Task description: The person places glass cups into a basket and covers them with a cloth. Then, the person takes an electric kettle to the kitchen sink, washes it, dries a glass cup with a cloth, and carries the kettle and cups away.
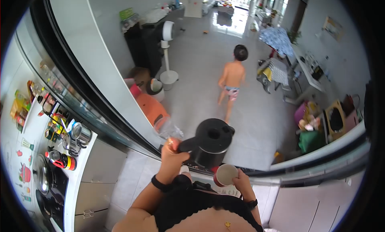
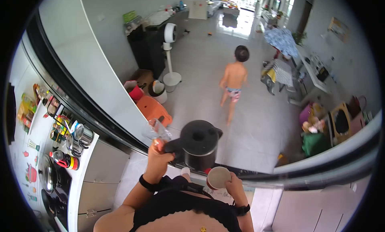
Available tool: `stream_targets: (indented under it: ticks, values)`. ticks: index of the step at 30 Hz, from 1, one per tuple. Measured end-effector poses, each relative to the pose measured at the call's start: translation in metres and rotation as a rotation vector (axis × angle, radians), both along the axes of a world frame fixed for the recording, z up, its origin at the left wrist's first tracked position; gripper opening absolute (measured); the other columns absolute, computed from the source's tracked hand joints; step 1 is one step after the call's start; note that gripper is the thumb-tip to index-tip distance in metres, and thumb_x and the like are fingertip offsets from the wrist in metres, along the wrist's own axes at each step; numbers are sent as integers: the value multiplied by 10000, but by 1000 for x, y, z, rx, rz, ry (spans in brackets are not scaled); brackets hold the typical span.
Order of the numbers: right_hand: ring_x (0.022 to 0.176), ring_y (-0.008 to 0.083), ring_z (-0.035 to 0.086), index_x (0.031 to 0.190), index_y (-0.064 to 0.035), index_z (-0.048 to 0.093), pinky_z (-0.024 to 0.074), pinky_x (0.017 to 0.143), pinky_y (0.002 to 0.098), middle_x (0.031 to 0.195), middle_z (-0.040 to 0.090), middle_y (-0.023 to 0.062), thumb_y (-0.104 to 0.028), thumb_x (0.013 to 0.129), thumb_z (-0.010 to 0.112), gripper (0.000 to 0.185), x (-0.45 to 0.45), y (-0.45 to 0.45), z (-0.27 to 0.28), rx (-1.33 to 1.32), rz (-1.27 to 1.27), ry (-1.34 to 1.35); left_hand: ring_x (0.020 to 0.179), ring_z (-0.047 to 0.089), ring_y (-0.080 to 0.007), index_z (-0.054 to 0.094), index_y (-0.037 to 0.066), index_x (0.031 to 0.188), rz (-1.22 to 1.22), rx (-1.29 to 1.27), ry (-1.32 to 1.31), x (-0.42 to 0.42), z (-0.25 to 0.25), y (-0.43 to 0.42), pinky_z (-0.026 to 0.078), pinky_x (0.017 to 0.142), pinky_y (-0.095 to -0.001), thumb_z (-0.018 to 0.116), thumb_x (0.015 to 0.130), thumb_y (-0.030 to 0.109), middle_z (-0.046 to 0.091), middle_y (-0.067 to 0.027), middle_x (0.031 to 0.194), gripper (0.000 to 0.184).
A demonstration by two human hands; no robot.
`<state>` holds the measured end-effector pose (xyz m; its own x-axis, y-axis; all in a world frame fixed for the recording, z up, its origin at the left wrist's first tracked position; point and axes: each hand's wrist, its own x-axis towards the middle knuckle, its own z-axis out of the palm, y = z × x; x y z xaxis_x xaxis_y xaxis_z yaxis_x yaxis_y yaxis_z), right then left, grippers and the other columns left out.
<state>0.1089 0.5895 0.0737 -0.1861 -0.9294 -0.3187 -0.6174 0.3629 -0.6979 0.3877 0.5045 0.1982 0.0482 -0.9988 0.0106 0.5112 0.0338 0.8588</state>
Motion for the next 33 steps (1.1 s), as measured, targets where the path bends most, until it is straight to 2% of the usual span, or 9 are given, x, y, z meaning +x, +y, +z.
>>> stream_targets:
  ticks: [6,8,11,13,20,24,25,28,33]
  values:
    - [649,189,603,1088,-18,520,483,580,287,845,614,167,-83,700,466,397,30,-136,25,-35,-33,-39,688,452,-111,300,114,693,22,66,-138,25,3,-87,392,591,-223,497,513,-180,444,-37,762,397]
    - [562,158,569,1090,-11,510,459,478,271,783,601,139,-84,701,462,399,32,-178,24,2,-28,-52,675,444,-97,300,106,694,85,113,-155,34,5,-114,383,578,-213,517,523,-157,450,-31,746,381]
    - [588,223,600,1071,24,509,473,517,311,761,614,173,-86,709,437,385,32,-239,28,110,-124,-144,667,434,-86,297,100,692,222,130,-212,41,-7,-152,371,571,-205,533,532,-133,453,-25,731,368]
    - [501,147,542,1075,26,511,432,431,274,683,587,120,-84,711,428,389,31,-288,36,225,-125,-203,672,424,-91,287,105,695,335,105,-199,43,-11,-182,362,586,-205,523,523,-134,440,-27,730,378]
    - [472,93,476,1106,-6,493,330,328,215,674,539,75,-76,689,429,427,-10,-517,34,132,46,-206,604,434,-83,294,114,690,718,146,-84,46,-31,-323,367,532,-191,447,503,-170,417,-9,704,373]
    - [482,91,477,1127,-12,490,335,341,218,663,541,59,-83,692,428,445,-17,-633,53,123,119,-134,640,548,-141,435,37,752,857,102,-85,58,0,-391,446,572,-225,419,510,-171,524,-58,729,319]
    - [484,89,476,1125,-15,490,330,340,216,660,537,55,-84,692,427,442,-22,-653,56,67,121,-157,546,569,-268,304,75,682,968,90,-122,56,8,-405,492,534,-336,340,463,-178,503,-128,589,337]
    - [464,80,443,1089,-16,497,304,330,210,636,517,47,-85,697,414,407,-17,-732,51,8,161,-208,660,557,-192,365,74,690,1088,141,-131,59,36,-460,444,582,-251,370,491,-165,516,-67,718,311]
    - [404,75,377,1064,-15,493,261,307,203,620,506,58,-65,681,377,404,5,-860,77,74,181,-294,740,537,-155,395,63,725,1144,20,-207,92,9,-564,419,659,-235,385,518,-156,505,-36,764,302]
